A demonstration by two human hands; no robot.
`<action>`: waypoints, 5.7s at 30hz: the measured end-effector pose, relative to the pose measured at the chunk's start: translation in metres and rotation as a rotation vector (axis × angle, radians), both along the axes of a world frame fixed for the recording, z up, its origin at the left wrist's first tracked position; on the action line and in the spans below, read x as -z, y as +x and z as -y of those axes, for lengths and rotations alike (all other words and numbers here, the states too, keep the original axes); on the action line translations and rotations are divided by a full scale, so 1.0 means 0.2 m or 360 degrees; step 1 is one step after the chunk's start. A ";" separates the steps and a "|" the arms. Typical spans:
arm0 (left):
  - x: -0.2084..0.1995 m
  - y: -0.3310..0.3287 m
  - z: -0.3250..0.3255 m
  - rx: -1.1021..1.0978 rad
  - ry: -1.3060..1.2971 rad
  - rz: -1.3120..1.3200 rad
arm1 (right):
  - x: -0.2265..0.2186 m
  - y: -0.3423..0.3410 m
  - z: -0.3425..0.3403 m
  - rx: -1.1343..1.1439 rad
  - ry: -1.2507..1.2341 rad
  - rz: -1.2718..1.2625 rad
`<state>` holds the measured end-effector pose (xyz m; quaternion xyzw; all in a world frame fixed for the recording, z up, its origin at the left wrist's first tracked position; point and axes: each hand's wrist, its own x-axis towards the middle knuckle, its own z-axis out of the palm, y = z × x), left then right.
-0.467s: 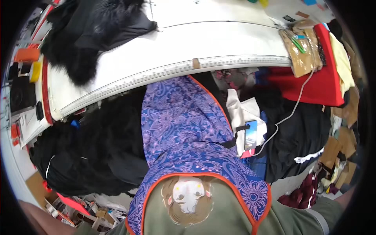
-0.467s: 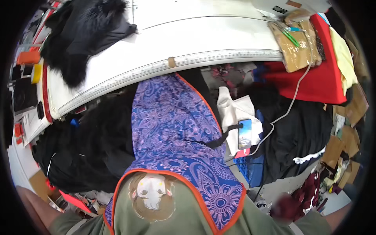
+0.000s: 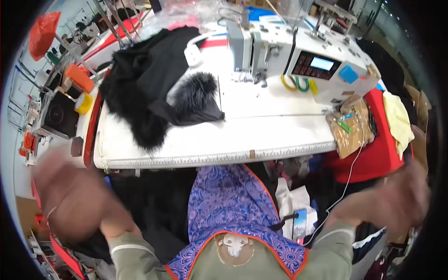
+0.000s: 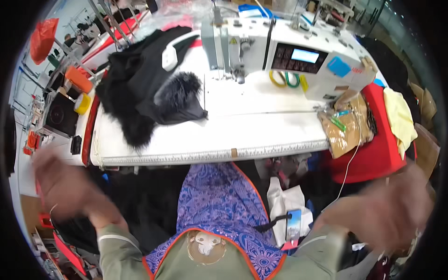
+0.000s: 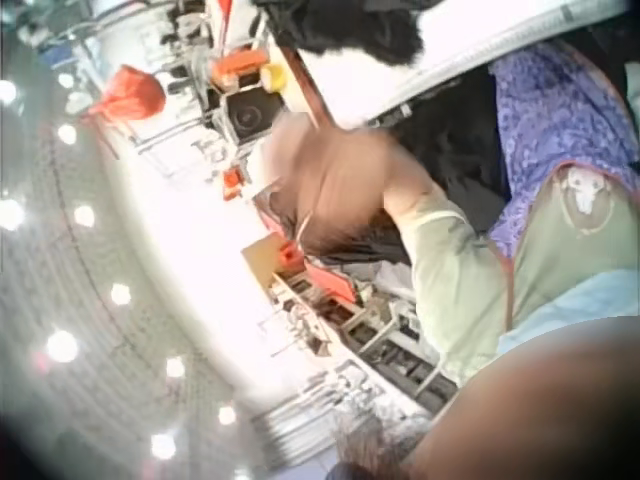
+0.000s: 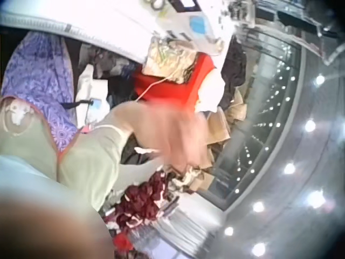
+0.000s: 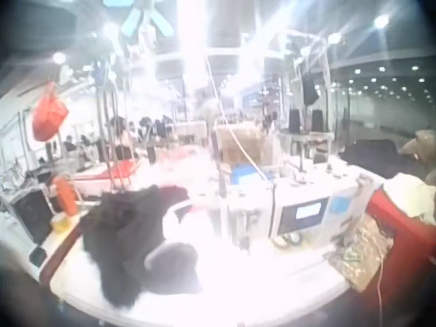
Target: Sewing a black furry trim onto a fabric garment piece using an industrial sewing machine.
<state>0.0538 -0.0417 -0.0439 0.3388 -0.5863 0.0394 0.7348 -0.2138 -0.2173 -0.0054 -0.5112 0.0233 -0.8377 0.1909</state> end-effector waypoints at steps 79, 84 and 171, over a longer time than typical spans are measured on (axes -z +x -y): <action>0.91 0.35 0.48 -0.0086 0.1162 -0.1204 | 0.88 0.26 0.27 -0.2126 0.1783 -0.0634; 0.78 0.19 0.47 -0.1097 0.0940 -0.0181 | 0.93 0.29 0.24 -0.1984 0.1813 -0.0538; 0.90 -0.11 0.25 -0.0888 0.0983 0.0438 | 1.05 0.45 0.23 -0.1527 0.0753 -0.1818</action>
